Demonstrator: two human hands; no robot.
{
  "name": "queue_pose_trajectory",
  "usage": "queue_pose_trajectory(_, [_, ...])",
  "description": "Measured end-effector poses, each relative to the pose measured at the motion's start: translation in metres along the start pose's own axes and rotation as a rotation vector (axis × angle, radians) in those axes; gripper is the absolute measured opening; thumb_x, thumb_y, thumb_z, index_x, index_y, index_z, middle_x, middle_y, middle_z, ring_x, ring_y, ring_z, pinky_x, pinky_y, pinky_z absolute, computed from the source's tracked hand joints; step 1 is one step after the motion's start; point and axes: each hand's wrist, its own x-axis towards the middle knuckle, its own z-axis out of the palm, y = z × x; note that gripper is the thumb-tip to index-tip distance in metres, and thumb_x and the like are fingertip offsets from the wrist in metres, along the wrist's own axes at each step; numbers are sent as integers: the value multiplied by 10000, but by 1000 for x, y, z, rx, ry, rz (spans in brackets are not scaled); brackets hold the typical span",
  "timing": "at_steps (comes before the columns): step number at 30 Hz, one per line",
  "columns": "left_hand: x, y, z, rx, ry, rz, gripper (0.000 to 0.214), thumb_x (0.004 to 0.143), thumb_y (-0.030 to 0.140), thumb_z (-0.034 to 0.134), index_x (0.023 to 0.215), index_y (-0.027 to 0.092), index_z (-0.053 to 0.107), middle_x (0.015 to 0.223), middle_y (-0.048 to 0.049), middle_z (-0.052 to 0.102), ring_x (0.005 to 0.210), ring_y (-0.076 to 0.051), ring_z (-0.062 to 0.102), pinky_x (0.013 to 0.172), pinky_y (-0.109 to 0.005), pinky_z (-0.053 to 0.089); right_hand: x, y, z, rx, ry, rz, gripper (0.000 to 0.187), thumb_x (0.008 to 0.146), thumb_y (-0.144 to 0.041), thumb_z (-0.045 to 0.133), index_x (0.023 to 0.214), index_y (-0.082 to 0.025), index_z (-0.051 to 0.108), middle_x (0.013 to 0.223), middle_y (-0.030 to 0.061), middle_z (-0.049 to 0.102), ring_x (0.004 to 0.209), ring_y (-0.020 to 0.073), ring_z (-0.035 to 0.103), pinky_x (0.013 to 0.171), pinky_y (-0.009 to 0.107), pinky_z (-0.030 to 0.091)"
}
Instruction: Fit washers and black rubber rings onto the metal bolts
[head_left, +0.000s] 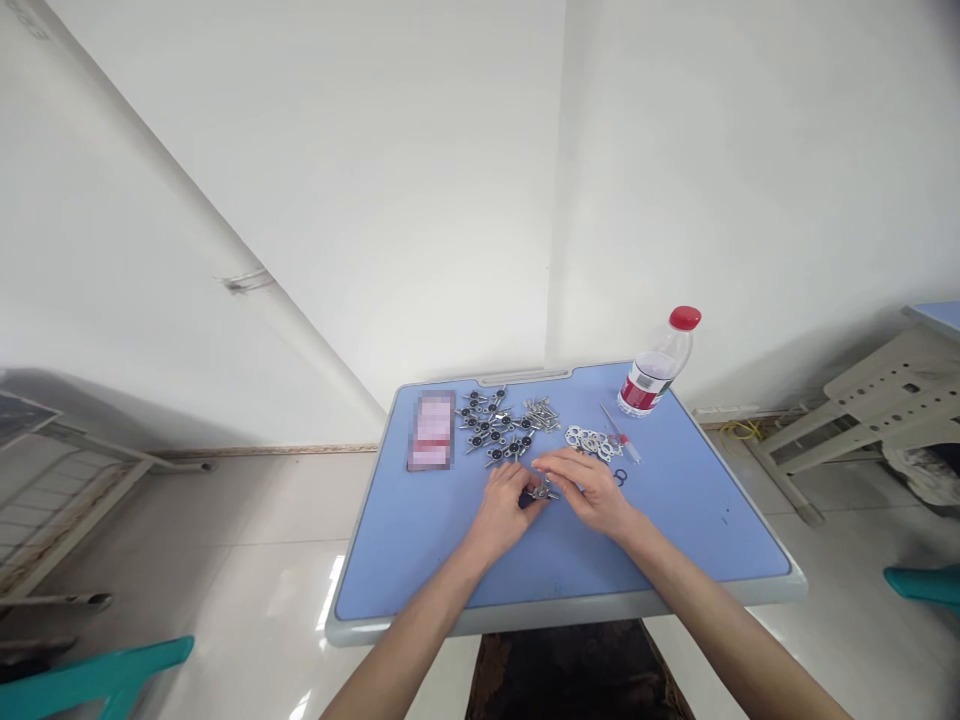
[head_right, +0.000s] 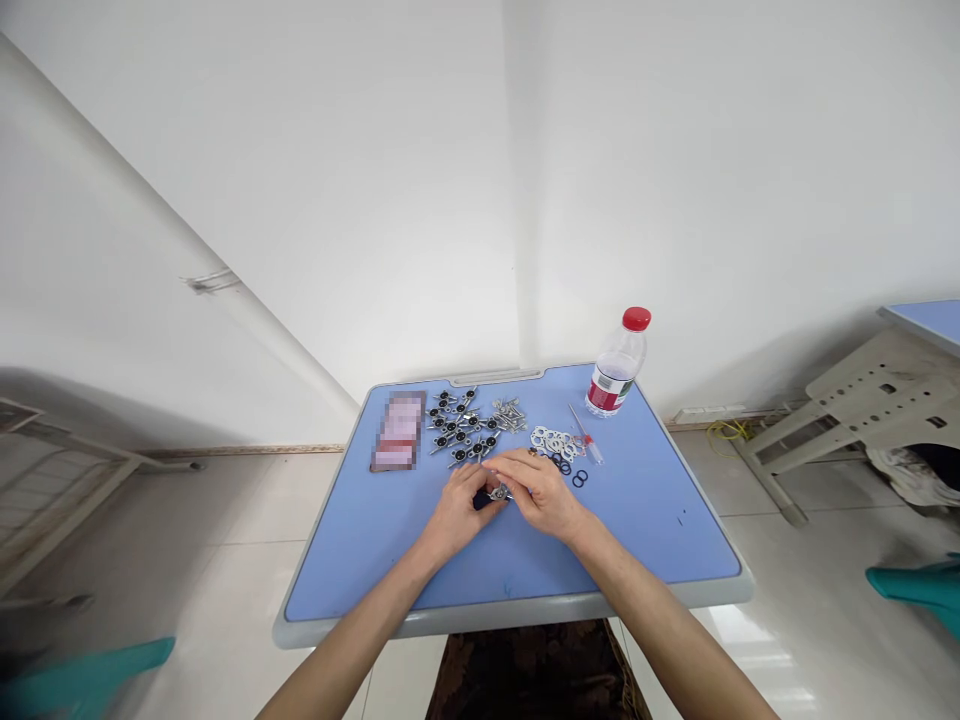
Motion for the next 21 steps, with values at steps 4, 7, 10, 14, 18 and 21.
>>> queue_pose_trajectory(4, [0,-2,1,-2,3,21,104,803,192,661,881,203,592,867,-22,630,855,-215,550,785,-345,385,1,-2,2,56,-46,51,310,978,-174,402,1202,-241,606,1010,56,709,895,164,674,795,309,558])
queue_pose_trajectory(7, [-1,-2,2,7,4,13,94,805,201,667,848,199,583,840,-16,620,831,-209,542,767,-336,380,1,-3,4,62,5,104,240,967,-198,463,1124,-239,639,912,39,728,821,159,688,755,288,561])
queue_pose_trajectory(10, [-1,-3,2,13,5,4,110,805,211,673,782,193,567,826,-13,612,819,-203,536,742,-325,373,0,-3,5,54,54,151,182,952,-209,504,1039,-237,661,874,32,729,804,163,689,745,287,557])
queue_pose_trajectory(14, [-2,-3,2,20,5,8,115,805,209,681,783,191,570,849,-19,624,829,-207,539,745,-326,371,-2,0,9,16,139,193,154,945,-223,512,998,-225,657,848,39,714,762,165,674,693,291,552])
queue_pose_trajectory(18, [-2,-2,2,29,0,12,110,809,219,680,786,194,576,864,-27,634,839,-217,545,751,-337,375,-3,4,8,18,115,170,201,953,-218,493,1094,-228,635,870,43,712,785,169,673,712,304,551])
queue_pose_trajectory(21, [-2,-2,1,38,-6,6,91,820,224,666,795,198,583,868,-31,640,845,-222,549,754,-346,375,-2,6,3,34,47,174,235,963,-215,474,1140,-241,627,889,38,717,814,170,678,744,309,549])
